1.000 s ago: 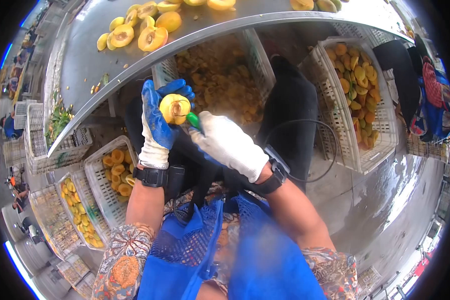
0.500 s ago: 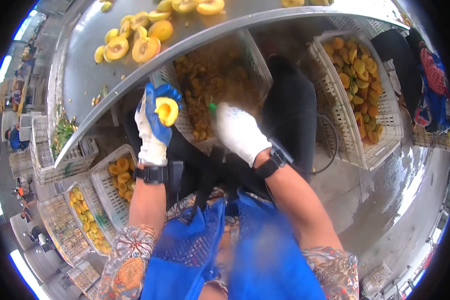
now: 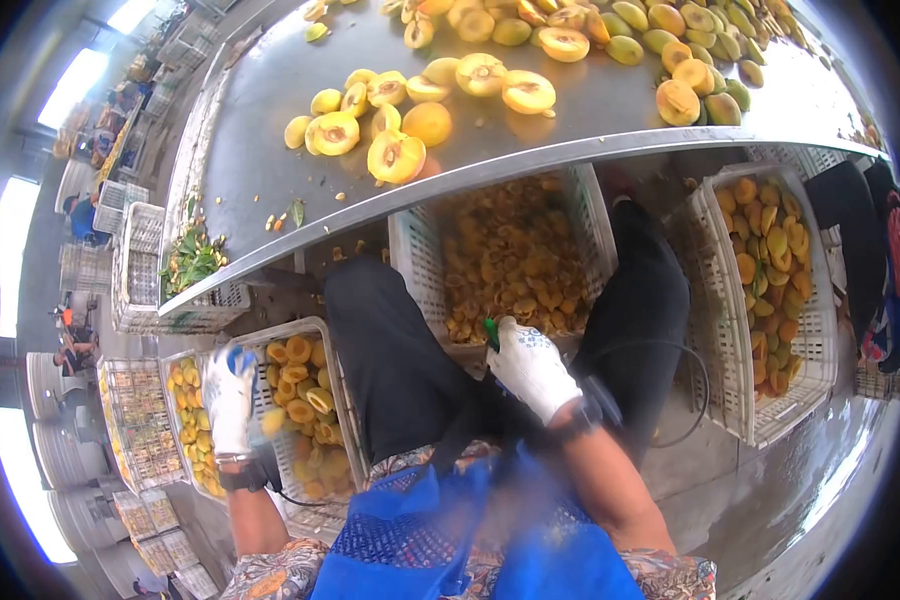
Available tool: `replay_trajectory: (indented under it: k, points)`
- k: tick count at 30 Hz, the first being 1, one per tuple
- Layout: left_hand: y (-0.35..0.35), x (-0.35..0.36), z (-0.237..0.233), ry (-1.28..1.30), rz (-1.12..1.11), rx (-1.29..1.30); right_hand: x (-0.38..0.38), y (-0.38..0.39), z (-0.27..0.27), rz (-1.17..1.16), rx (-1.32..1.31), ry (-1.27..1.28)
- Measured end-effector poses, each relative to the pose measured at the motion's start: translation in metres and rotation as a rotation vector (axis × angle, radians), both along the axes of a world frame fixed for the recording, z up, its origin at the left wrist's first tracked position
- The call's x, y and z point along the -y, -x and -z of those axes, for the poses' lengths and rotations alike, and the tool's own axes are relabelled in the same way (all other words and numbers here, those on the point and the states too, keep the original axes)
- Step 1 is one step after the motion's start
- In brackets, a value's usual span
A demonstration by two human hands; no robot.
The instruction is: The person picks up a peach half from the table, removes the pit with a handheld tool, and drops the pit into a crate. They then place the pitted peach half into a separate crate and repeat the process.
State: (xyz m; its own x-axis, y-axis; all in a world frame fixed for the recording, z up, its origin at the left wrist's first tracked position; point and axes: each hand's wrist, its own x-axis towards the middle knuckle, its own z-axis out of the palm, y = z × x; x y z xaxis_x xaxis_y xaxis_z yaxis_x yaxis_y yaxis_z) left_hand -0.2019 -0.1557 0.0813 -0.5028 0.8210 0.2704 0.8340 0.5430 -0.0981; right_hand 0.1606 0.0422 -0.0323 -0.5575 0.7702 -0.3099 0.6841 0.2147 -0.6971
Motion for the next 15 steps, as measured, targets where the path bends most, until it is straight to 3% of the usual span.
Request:
replay_trajectory:
  k: [1, 3, 5, 7, 10, 15]
  points:
    - [-0.009, -0.026, -0.009, -0.104, 0.11, -0.162, -0.001, 0.0, -0.003, 0.008, -0.002, 0.003]
    - [-0.027, -0.092, -0.034, -0.167, 0.101, -0.035, -0.005, -0.001, -0.012, 0.001, 0.002, -0.017]
    - [-0.028, -0.154, -0.042, -0.276, 0.037, 0.43, -0.009, -0.001, -0.015, 0.021, -0.007, -0.024]
    - [-0.019, -0.215, -0.04, -0.196, 0.128, 0.261, -0.008, -0.002, -0.014, 0.071, -0.022, -0.012]
    - [-0.004, -0.294, -0.034, -0.118, 0.139, 0.32, -0.008, -0.001, -0.017, 0.086, 0.005, 0.047]
    - [-0.01, -0.346, -0.018, 0.17, 0.136, 0.317, -0.008, 0.004, -0.013, 0.073, -0.004, 0.086]
